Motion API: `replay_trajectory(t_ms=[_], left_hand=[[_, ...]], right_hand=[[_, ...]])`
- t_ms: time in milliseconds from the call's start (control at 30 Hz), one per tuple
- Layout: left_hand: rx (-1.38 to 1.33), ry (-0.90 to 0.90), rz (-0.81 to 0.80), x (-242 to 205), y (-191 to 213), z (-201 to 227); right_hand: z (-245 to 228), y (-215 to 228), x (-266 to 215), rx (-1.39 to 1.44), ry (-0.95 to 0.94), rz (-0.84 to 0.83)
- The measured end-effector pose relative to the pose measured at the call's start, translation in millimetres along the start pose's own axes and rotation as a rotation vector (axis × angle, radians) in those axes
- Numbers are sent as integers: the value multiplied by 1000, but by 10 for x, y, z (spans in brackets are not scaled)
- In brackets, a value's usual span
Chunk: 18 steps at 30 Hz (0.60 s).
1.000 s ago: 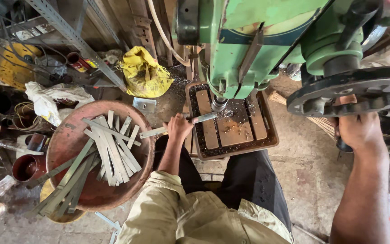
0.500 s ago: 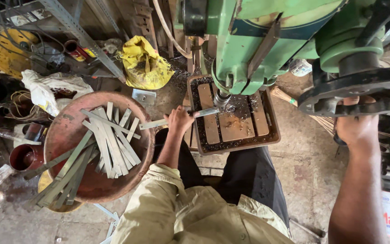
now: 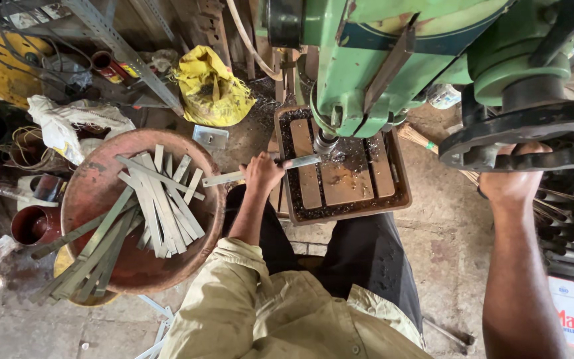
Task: The person repeatedly picks up flat metal strips from a basin, positions each under a drill press, and operates the machine to drill holes. After each drill, the person removes the strip and returns it to the basin, continuing the cycle throughout the clip.
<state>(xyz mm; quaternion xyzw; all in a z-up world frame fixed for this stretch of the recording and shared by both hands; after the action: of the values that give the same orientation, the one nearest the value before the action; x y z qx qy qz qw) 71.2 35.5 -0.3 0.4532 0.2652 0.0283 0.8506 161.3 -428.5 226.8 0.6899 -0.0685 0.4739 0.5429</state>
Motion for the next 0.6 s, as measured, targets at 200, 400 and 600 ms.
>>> replay_trajectory(t_ms=[200,400,600], left_hand=[[5,-4,30,73,-70,-53],[42,-5,22,116,-106,-87],[70,-40,13,161,-138,-108]], right_hand=[[-68,43,86,83,12,59],[-95,22,77,14,35,52],[-52,-36,55,-7,3,94]])
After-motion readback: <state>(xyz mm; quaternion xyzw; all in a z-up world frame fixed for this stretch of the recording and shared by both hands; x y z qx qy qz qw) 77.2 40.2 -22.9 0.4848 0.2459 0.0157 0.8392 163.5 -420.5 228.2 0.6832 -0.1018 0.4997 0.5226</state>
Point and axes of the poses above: each hand's wrist, its own x-axis towards the middle knuckle, its own y-axis out of the back of the hand, z = x × y, the point moved 7 cm from there along x, towards the middle knuckle, and after that the axes turned 9 degrees about -y, right-handed, at the moved point
